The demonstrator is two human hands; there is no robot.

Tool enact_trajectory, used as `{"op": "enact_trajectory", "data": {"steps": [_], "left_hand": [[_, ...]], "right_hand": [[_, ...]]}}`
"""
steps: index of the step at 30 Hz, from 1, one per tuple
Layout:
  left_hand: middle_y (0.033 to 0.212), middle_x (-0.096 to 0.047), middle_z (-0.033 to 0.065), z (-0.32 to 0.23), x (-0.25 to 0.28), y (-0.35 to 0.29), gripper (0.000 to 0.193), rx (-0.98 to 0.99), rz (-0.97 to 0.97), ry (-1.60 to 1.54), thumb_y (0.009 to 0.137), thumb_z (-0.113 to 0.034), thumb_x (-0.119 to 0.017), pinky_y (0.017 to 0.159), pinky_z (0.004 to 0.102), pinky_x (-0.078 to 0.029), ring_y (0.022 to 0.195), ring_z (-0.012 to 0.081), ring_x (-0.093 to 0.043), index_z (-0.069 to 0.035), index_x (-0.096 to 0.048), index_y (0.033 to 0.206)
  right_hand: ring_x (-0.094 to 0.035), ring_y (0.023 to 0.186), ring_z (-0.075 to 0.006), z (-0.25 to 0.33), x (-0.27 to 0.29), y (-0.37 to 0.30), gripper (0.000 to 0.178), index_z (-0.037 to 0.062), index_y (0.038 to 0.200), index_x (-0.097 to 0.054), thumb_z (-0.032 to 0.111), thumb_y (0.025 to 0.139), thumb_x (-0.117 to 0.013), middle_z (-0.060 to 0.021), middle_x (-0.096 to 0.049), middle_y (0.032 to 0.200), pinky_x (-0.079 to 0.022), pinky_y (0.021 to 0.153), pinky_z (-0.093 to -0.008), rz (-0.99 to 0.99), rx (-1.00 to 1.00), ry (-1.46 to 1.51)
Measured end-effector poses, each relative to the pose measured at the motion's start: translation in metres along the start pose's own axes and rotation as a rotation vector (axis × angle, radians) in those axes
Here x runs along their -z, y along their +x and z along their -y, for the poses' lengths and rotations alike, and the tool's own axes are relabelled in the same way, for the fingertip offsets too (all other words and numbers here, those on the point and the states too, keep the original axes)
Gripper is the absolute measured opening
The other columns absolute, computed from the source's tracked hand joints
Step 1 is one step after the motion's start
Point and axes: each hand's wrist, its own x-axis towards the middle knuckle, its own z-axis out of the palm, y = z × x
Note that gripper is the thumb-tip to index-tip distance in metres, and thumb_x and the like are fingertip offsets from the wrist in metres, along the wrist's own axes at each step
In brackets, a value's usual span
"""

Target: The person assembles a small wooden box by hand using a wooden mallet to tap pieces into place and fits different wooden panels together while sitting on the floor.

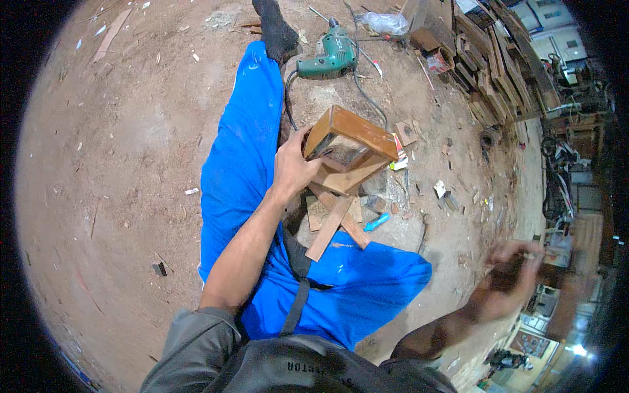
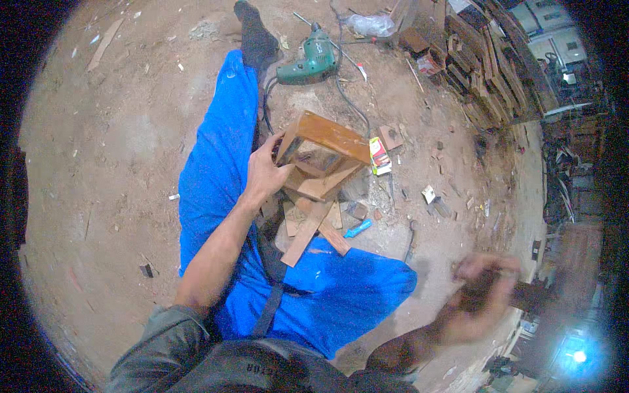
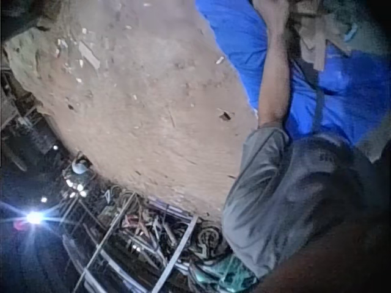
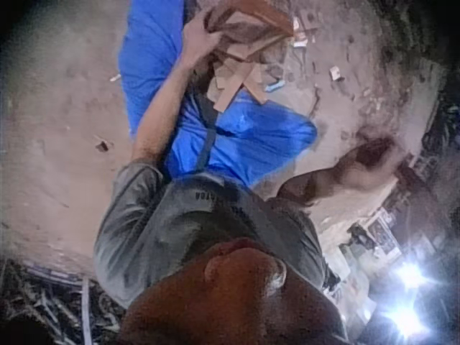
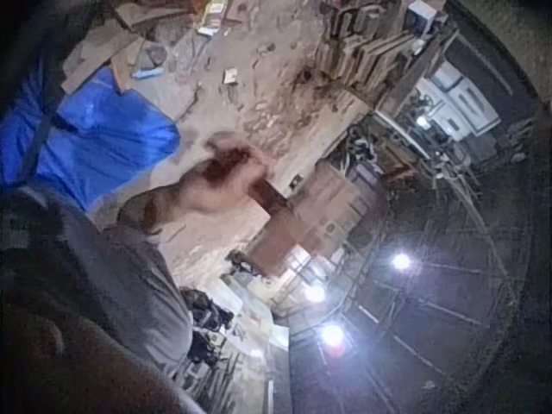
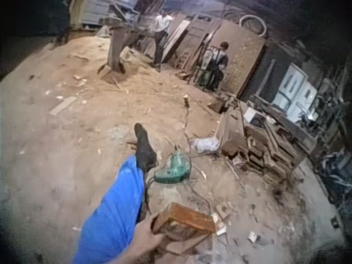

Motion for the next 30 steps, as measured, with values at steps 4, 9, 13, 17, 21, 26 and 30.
{"op": "enact_trajectory", "data": {"steps": [4,9,13,17,21,26,30], "left_hand": [[0.113,-0.07,0.0208,-0.024,0.012,0.01,0.066,-0.012,-0.064,0.182,0.066,-0.018,-0.082,0.094,0.0429,-0.051,0.107,0.0369,-0.066,-0.002,-0.062,0.127],[0.115,-0.064,0.0228,-0.072,0.017,0.019,0.073,0.017,0.097,0.521,0.068,-0.034,-0.079,0.093,0.0567,-0.046,0.11,0.0434,-0.058,-0.007,-0.057,0.133],[0.117,-0.066,0.023,-0.075,-0.001,0.029,0.068,-0.066,0.17,0.583,0.074,-0.035,-0.079,0.097,0.0497,-0.047,0.111,0.0419,-0.061,-0.006,-0.06,0.133],[0.125,-0.064,0.0189,-0.064,-0.005,0.041,0.069,-0.099,0.263,0.472,0.074,-0.034,-0.077,0.098,0.0566,-0.044,0.118,0.0429,-0.057,-0.005,-0.058,0.134],[0.138,-0.059,0.0199,-0.038,0.007,0.039,0.066,-0.133,0.289,0.106,0.075,-0.022,-0.081,0.106,0.0455,-0.045,0.13,0.0398,-0.054,-0.006,-0.06,0.134],[0.143,-0.056,0.0181,-0.019,0.02,0.023,0.068,-0.145,0.266,-0.045,0.078,-0.014,-0.081,0.109,0.0405,-0.044,0.133,0.03,-0.053,-0.006,-0.055,0.14],[0.141,-0.057,0.0162,-0.015,0.017,0.02,0.072,-0.108,0.282,-0.154,0.082,-0.005,-0.077,0.106,0.0386,-0.047,0.13,0.0264,-0.055,-0.006,-0.047,0.147]], "right_hand": [[-0.048,0.062,-0.0141,-0.094,-0.015,-0.099,0.017,0.0053,0.094,-0.054,0.02,0.102,-0.051,-0.0029,-0.049,0.071,-0.04,0.055,-0.03,-0.027,-0.581,0.066],[-0.038,0.047,-0.0064,-0.135,-0.012,-0.186,0.022,0.0055,0.089,-0.055,0.023,0.101,-0.058,0.0033,-0.044,0.062,-0.028,0.04,-0.0247,0.071,-1.054,0.056],[-0.037,0.045,-0.0055,-0.155,-0.006,-0.21,0.024,0.0065,0.088,-0.056,0.026,0.102,-0.057,0.0043,-0.044,0.06,-0.027,0.038,-0.0244,0.043,-1.218,0.11],[-0.041,0.05,-0.0041,-0.165,-0.009,-0.215,0.024,0.0056,0.089,-0.061,0.026,0.102,-0.057,0.0055,-0.046,0.062,-0.031,0.043,-0.0234,0.096,-1.171,0.031],[-0.043,0.051,-0.0053,-0.17,-0.004,-0.207,0.026,0.0035,0.09,-0.064,0.025,0.102,-0.056,0.0041,-0.048,0.063,-0.034,0.045,-0.025,0.156,-1.167,0.02],[-0.051,0.059,-0.0075,-0.167,-0.002,-0.143,0.038,0.0009,0.098,-0.07,0.034,0.104,-0.053,0.0005,-0.056,0.068,-0.04,0.052,-0.0267,0.467,-0.975,-0.165],[-0.046,0.057,-0.0059,-0.149,-0.01,-0.082,0.036,0.0027,0.101,-0.069,0.034,0.105,-0.051,0.0031,-0.052,0.067,-0.035,0.05,-0.0256,0.359,-0.905,-0.133]]}}
